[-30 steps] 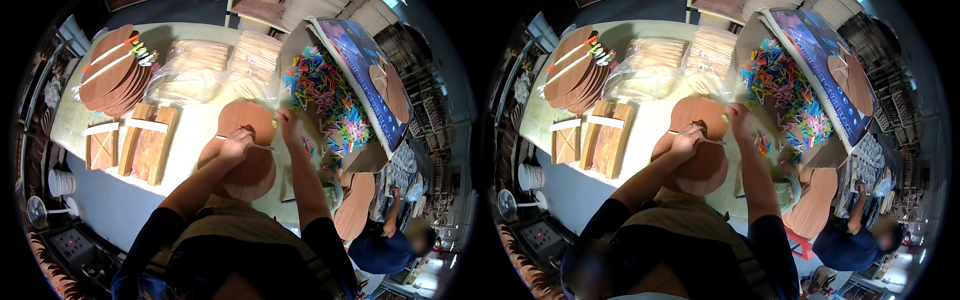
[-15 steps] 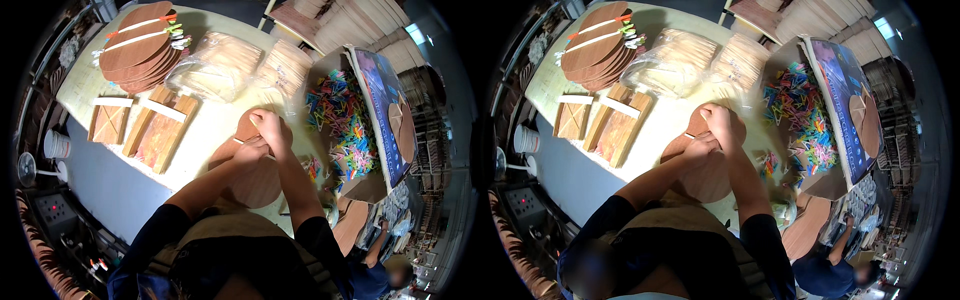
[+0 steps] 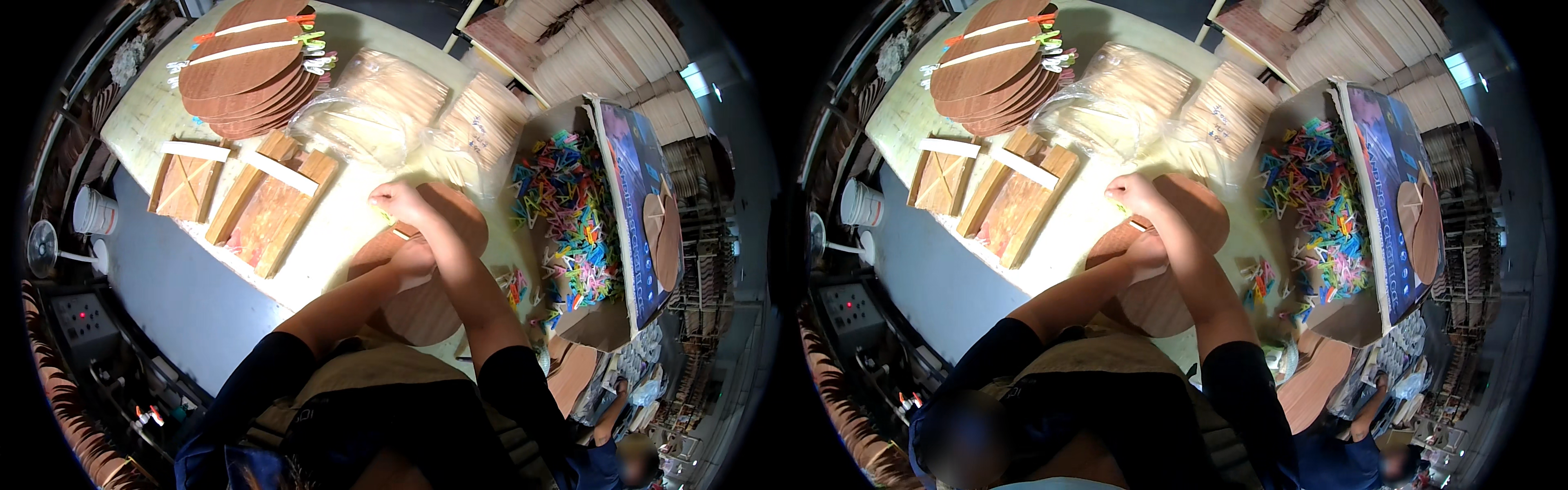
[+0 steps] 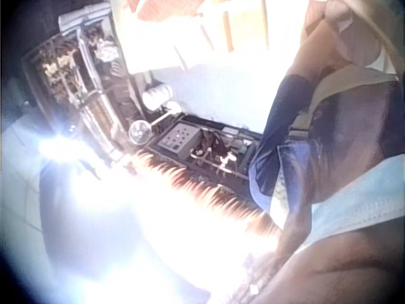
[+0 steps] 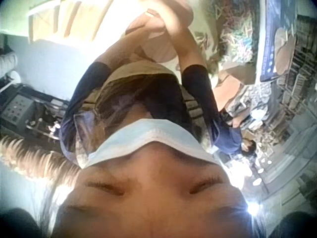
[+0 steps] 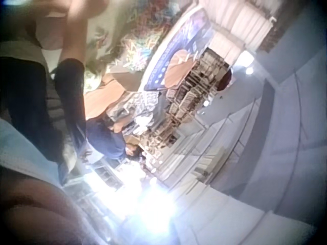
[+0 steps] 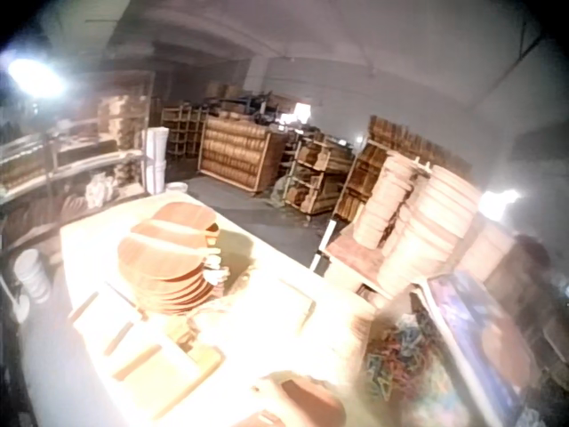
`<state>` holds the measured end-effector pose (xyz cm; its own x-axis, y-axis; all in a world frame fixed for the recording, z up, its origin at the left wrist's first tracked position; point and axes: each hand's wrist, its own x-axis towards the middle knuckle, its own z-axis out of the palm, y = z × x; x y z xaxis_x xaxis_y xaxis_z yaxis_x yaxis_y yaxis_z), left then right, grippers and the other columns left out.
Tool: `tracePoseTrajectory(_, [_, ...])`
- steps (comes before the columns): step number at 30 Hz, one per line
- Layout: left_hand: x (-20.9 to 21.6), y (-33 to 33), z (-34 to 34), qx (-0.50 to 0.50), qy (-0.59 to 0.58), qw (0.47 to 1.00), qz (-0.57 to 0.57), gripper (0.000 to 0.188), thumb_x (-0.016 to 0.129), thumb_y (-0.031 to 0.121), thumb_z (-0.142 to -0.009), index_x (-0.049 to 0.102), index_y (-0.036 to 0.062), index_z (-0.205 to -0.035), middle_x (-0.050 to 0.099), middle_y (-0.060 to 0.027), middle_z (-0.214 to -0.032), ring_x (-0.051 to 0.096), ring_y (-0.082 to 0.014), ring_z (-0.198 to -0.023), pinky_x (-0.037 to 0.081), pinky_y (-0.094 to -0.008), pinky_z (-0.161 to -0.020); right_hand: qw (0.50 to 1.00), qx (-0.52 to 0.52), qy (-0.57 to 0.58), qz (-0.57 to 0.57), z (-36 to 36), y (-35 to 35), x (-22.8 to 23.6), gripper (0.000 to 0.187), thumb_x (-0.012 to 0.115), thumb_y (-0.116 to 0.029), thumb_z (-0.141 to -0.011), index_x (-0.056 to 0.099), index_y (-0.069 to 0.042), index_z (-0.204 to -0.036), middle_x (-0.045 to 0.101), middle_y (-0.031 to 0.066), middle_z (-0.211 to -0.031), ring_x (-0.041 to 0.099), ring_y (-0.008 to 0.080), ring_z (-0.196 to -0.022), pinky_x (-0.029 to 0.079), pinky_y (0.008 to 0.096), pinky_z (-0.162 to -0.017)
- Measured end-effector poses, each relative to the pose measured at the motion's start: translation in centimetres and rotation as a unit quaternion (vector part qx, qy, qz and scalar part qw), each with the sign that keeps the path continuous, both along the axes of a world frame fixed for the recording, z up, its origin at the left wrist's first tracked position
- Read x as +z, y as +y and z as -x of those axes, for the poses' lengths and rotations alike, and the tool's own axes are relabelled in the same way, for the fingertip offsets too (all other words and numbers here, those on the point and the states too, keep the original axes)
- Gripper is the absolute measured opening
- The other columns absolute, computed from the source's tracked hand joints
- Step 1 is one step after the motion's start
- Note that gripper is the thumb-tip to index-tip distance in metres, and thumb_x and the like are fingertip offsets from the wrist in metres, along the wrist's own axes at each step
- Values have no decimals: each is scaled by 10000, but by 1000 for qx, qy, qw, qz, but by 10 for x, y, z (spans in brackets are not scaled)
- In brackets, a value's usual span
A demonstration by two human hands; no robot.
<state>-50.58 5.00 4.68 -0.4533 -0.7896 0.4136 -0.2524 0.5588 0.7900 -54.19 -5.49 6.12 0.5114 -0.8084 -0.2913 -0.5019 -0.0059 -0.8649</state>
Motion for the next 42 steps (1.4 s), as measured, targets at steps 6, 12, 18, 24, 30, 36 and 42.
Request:
tracePoseTrajectory(6, [2,-1,-2,9,-17,995,100,291,567,8,-687,606,26,-975,606,-148,-997,579,-323,-969,474,-383,-819,994,79,12,-68,2,-3,6,160,638,-151,-849,666,-8,-915,569,-4,-634,478,67,-534,392,238,-480])
tracePoseTrajectory(12, [5,-2,-4,7,-29,993,112,301,559,-4,-672,599,3,-970,604,-165,-1006,584,-322,-960,480,-392,-817,989,1,-2,-146,6,-7,8,150,617,-138,-859,664,0,-891,521,16,-557,435,76,-468,341,247,-427])
tracePoseTrajectory(18, [9,-3,-4,3,-9,993,115,258,542,11,-712,605,-1,-962,597,-164,-1041,560,-325,-1011,452,-390,-876,982,50,73,-165,6,1,31,173,606,-155,-871,661,-13,-954,518,18,-558,430,75,-462,337,236,-415])
tracePoseTrajectory(24, [9,-4,-4,-4,-12,996,90,95,559,46,-734,586,30,-823,588,-107,-973,557,-300,-943,447,-381,-836,991,-88,-95,35,71,23,31,222,611,-189,-868,656,-31,-1016,637,75,-762,568,107,-635,438,254,-516])
tracePoseTrajectory(30, [4,-7,-3,-38,-10,993,112,44,574,37,-699,548,53,-730,560,-86,-910,538,-280,-922,437,-382,-818,711,-492,474,166,211,127,-23,498,597,-324,-816,476,-139,-1262,447,177,-1284,454,360,-1146,405,520,-881])
tracePoseTrajectory(36, [27,-17,-60,-6,-61,997,40,282,594,83,-795,617,49,-1073,567,-108,-1184,502,-315,-1131,391,-378,-990,718,-435,520,157,204,204,-77,567,525,-440,-843,369,-276,-1363,387,55,-1394,383,324,-1237,336,603,-922])
tracePoseTrajectory(42, [15,-41,-261,520,235,821,-26,224,566,2,-799,582,18,-1021,590,-158,-973,575,-280,-861,467,-363,-780,762,-418,398,293,190,222,-49,407,505,-319,-887,489,-136,-1250,571,124,-1153,546,348,-1021,441,470,-850])
